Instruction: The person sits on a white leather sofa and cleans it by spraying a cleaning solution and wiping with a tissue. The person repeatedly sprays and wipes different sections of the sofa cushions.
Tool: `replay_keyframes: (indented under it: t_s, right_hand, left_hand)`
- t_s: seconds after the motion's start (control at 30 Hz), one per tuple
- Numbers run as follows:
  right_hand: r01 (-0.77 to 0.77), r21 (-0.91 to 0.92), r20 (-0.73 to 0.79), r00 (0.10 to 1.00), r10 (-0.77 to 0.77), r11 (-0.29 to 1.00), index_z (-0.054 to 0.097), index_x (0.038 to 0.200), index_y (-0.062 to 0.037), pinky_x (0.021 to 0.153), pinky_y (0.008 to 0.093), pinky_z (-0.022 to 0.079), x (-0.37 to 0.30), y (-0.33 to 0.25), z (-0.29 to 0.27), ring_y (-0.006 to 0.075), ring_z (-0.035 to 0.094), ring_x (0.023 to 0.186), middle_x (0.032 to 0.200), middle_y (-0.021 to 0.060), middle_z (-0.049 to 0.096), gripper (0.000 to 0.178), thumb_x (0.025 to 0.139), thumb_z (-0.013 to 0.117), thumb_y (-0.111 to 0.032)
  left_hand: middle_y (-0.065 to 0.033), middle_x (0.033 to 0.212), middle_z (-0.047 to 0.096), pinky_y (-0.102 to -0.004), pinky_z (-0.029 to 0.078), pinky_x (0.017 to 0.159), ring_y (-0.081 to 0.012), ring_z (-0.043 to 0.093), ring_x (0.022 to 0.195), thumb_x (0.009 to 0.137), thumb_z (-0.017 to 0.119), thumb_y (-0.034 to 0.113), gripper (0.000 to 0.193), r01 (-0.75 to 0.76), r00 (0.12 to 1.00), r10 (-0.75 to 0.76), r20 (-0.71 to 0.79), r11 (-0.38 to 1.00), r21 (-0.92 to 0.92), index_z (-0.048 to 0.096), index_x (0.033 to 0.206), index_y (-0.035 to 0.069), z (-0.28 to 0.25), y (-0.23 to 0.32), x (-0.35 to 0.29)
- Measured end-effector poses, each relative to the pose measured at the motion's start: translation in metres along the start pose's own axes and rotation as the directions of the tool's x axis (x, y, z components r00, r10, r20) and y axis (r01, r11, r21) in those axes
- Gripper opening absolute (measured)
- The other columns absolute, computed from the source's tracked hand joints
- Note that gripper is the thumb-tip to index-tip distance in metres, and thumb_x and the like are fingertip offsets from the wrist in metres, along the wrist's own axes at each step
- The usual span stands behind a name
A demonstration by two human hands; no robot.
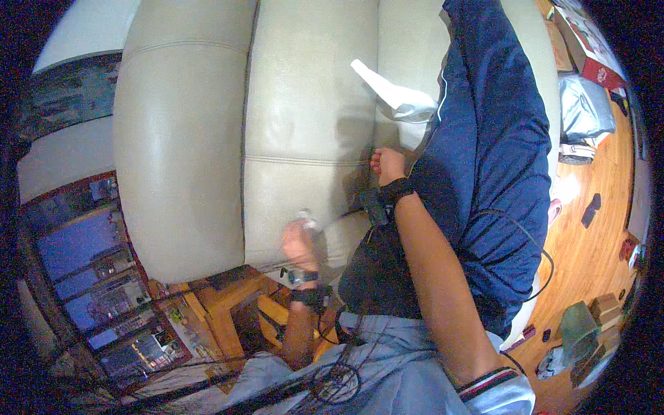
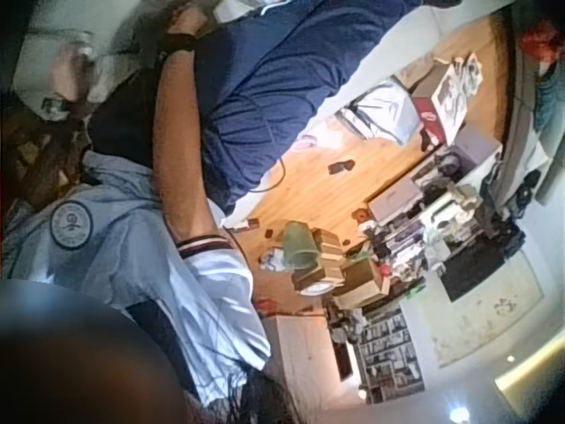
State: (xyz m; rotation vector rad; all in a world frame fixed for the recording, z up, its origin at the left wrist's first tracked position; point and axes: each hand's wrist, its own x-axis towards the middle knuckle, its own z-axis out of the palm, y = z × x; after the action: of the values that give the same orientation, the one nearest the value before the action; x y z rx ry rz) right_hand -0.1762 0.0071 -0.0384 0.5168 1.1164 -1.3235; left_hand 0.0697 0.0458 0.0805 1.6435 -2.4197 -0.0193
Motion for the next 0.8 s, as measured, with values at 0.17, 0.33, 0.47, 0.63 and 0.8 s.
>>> replay_keyframes:
  t_s: [0.17, 0.33, 0.47, 0.63, 0.8]
  right_hand:
    - [0.034, -0.011, 0.01, 0.999, -0.033, 0.999, 0.056, 0.078, -0.0065, 0.044, 0.0239, 0.042, -0.012, -0.009, 0.001, 0.013, 0.054, 0.053, 0.066, 0.0025, 0.057, 0.012, 0.083, 0.052, -0.016]
    - [0.059, -0.068, 0.013, 0.998, -0.058, 0.996, 0.057, 0.081, -0.006, 0.043, 0.0239, 0.042, -0.003, 0.001, -0.003, 0.0132, 0.054, 0.053, 0.066, 0.0027, 0.057, 0.011, 0.084, 0.051, -0.016]
    - [0.033, -0.08, 0.033, 0.999, -0.031, 0.996, 0.057, 0.083, -0.006, 0.043, 0.0236, 0.042, 0.01, 0.005, -0.008, 0.0134, 0.055, 0.053, 0.067, 0.0026, 0.058, 0.012, 0.084, 0.052, -0.017]
    - [0.048, -0.07, 0.008, 0.999, -0.047, 0.996, 0.058, 0.08, -0.0075, 0.043, 0.0239, 0.042, 0.021, 0.006, -0.01, 0.0138, 0.055, 0.053, 0.067, 0.0025, 0.058, 0.011, 0.083, 0.054, -0.018]
    - [0.031, -0.153, -0.065, 0.997, -0.041, 0.988, 0.058, 0.08, -0.0075, 0.044, 0.0253, 0.043, 0.033, 0.017, -0.012, 0.0138, 0.056, 0.054, 0.067, 0.003, 0.058, 0.011, 0.082, 0.055, -0.018]
  left_hand:
    - [-0.0131, 0.09, 0.056, -0.039, 0.045, 0.073, -0.0316, 0.053, 0.084, 0.072, 0.053, 0.0, 0.019, 0.0, 0.997, 0.0, 0.078, 1.0, 0.004, 0.062, 0.089, 0.005, 0.028, 0.014, -0.022]
    - [-0.0118, 0.095, 0.057, -0.0382, 0.048, 0.072, -0.0297, 0.057, 0.086, 0.078, 0.056, 0.003, 0.025, 0.158, 0.962, -0.13, -0.241, 0.982, 0.104, 0.063, 0.102, 0.009, -0.046, -0.02, 0.004]
    - [-0.0127, 0.087, 0.056, -0.036, 0.048, 0.067, -0.0286, 0.057, 0.077, 0.078, 0.059, -0.002, 0.019, 0.264, 0.921, -0.208, -0.33, 0.955, 0.137, 0.063, 0.096, 0.004, -0.079, -0.033, 0.037]
    - [-0.0138, 0.089, 0.058, -0.0388, 0.047, 0.068, -0.0296, 0.058, 0.079, 0.08, 0.059, 0.003, 0.016, 0.337, 0.87, -0.338, -0.358, 0.939, -0.069, 0.063, 0.095, 0.002, -0.054, -0.014, 0.041]
    - [-0.014, 0.093, 0.057, -0.0394, 0.045, 0.076, -0.0312, 0.055, 0.088, 0.082, 0.056, 0.002, 0.017, 0.293, 0.915, -0.317, -0.248, 0.947, -0.131, 0.06, 0.099, 0.001, -0.041, -0.004, 0.03]
